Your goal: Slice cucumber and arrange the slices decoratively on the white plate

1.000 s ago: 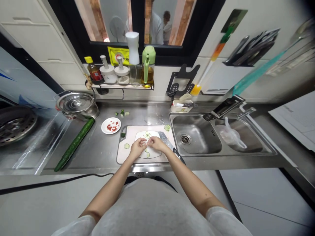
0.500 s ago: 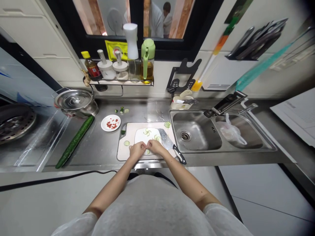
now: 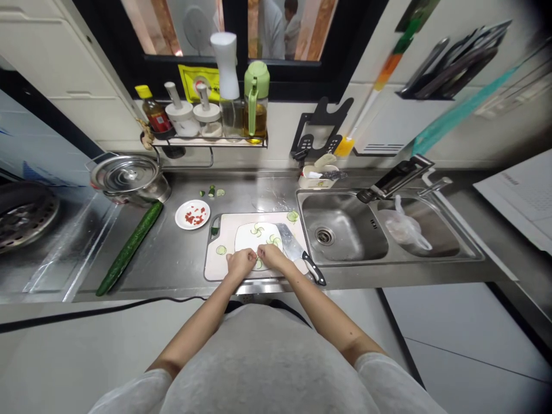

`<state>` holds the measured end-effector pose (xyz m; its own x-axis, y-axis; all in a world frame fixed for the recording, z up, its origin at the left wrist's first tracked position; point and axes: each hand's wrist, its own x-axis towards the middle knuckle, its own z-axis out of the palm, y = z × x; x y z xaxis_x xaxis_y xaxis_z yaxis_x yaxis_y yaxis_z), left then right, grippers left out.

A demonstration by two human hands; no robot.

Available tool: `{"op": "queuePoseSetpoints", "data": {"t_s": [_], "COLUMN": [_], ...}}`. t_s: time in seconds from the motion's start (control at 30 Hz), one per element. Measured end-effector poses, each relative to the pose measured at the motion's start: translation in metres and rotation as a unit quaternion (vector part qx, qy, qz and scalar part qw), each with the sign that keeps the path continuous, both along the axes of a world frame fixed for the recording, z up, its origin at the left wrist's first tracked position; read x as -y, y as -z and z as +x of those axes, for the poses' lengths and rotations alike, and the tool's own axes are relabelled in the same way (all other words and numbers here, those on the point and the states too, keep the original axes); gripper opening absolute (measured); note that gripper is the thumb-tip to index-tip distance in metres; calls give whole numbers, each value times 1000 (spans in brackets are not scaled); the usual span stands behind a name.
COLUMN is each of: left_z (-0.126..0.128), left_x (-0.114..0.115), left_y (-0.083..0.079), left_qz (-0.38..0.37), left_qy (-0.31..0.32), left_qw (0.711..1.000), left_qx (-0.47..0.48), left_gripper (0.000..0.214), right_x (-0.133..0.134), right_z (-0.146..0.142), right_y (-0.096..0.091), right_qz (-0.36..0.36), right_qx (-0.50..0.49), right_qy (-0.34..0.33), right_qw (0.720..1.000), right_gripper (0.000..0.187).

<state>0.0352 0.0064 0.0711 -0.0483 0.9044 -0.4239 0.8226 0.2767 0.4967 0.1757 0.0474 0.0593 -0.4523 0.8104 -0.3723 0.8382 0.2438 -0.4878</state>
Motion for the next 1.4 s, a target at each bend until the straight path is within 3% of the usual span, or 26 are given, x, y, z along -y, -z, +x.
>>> {"op": "queuePoseSetpoints", "data": {"t_s": [0.4, 0.73, 0.93, 1.17, 1.3, 1.4], "left_z": [6, -16, -15, -7, -13, -29], "left_x": [0, 9, 11, 8, 6, 4], "left_y": [0, 6, 8, 7, 4, -2], "left_qz": [10, 75, 71, 62, 68, 93], "left_qy": [8, -5, 16, 18, 1, -53], "left_qw": [999, 995, 995, 996, 996, 993], "left_qx": [-32, -59, -62, -62, -57, -54], "left_gripper": [16, 22, 23, 24, 22, 23], "right_x": [0, 30, 63, 65, 61, 56], "right_z": [-2, 13, 15, 14, 19, 28], "right_y": [-5, -18, -10, -6, -6, -7], "right_qz": [21, 113, 137, 123, 114, 121], "right_qx": [50, 46, 61, 70, 35, -14], "right_qy": [-26, 52, -16, -23, 7, 70], "right_qw": [998, 991, 989, 990, 993, 990], "right_gripper": [17, 21, 27, 28, 28, 29]}}
